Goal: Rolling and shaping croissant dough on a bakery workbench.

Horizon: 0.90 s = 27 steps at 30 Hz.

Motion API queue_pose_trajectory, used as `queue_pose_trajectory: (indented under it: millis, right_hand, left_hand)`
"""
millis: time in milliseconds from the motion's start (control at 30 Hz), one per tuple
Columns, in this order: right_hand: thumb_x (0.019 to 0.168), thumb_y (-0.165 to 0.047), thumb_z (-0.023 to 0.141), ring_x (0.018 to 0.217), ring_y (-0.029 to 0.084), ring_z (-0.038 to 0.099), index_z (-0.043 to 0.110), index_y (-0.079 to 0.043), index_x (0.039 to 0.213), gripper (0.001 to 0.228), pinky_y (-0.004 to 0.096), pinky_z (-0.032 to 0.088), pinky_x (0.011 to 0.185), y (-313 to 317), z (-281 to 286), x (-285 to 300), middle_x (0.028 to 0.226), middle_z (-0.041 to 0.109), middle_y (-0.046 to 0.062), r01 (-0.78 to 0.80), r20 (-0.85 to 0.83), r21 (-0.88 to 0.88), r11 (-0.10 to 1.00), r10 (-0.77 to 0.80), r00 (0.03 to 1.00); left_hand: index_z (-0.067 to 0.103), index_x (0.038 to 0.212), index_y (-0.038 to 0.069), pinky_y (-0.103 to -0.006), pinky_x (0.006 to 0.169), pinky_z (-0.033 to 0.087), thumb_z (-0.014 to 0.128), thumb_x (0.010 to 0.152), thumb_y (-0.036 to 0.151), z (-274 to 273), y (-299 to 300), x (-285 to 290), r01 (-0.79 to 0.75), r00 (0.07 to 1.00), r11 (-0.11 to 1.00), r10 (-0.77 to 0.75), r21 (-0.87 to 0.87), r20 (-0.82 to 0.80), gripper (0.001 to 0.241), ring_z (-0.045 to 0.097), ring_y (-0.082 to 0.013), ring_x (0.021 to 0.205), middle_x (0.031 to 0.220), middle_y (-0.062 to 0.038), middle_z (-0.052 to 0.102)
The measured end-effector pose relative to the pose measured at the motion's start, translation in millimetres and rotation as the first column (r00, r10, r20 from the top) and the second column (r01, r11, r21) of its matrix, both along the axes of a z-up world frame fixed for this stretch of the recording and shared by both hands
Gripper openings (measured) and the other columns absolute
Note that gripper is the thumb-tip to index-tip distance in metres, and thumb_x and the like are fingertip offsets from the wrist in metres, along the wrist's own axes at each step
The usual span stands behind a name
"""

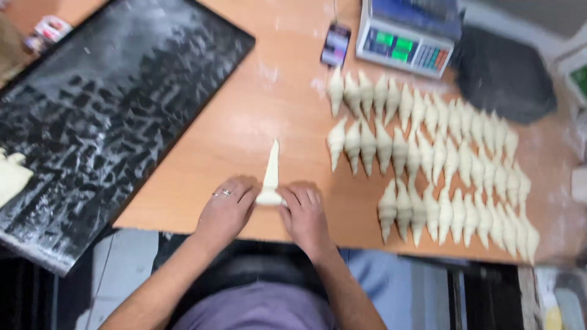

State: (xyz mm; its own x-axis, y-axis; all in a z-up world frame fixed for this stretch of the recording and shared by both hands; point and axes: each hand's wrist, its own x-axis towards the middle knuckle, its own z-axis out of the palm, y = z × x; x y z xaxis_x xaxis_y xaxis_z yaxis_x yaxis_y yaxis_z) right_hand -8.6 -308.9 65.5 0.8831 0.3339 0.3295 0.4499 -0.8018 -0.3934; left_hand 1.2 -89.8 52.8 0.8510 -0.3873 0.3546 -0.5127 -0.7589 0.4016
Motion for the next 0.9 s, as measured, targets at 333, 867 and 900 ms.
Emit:
queue_pose_trajectory:
  millis: [333,867,900]
  right_hand:
    - [0.093,-0.042,0.067,0.149,0.043,0.037,0.04,0.009,0.15,0.081,0.053,0.023,0.125,15.5,-1.6,41.1,0.155,0.043,0.029,0.052,-0.089,-0.04,0.998,-0.055,0.995]
    - [0.09,-0.023,0.073,0.132,0.039,0.052,0.057,-0.003,0.138,0.055,0.051,0.039,0.113,5.8,22.6,-29.6,0.136,0.059,0.017,-0.085,-0.046,0.015,0.996,0.085,0.995]
    - [0.091,-0.028,0.072,0.142,0.043,0.045,0.051,0.001,0.142,0.063,0.054,0.033,0.119,9.5,32.3,-31.7,0.145,0.054,0.022,-0.151,-0.018,0.082,0.985,0.153,0.988]
  left_hand:
    - [0.036,0.151,-0.01,-0.0551,0.121,0.02,0.061,0.084,0.031,15.5,-28.6,41.8,-0.002,0.994,1.0,0.004,0.017,-0.107,0.083,0.033,-0.0397,0.147,0.156,-0.029,0.039]
    - [0.053,0.138,-0.003,-0.049,0.118,0.037,0.063,0.087,0.02,-10.2,-20.7,-37.6,-0.007,1.0,0.993,0.009,0.114,-0.01,0.057,0.048,-0.0394,0.14,0.148,-0.022,0.053]
    - [0.046,0.144,-0.008,-0.0515,0.119,0.031,0.061,0.088,0.026,-12.6,-27.6,-43.7,-0.017,0.998,0.987,0.007,0.16,0.062,0.067,0.041,-0.0421,0.146,0.155,-0.026,0.045]
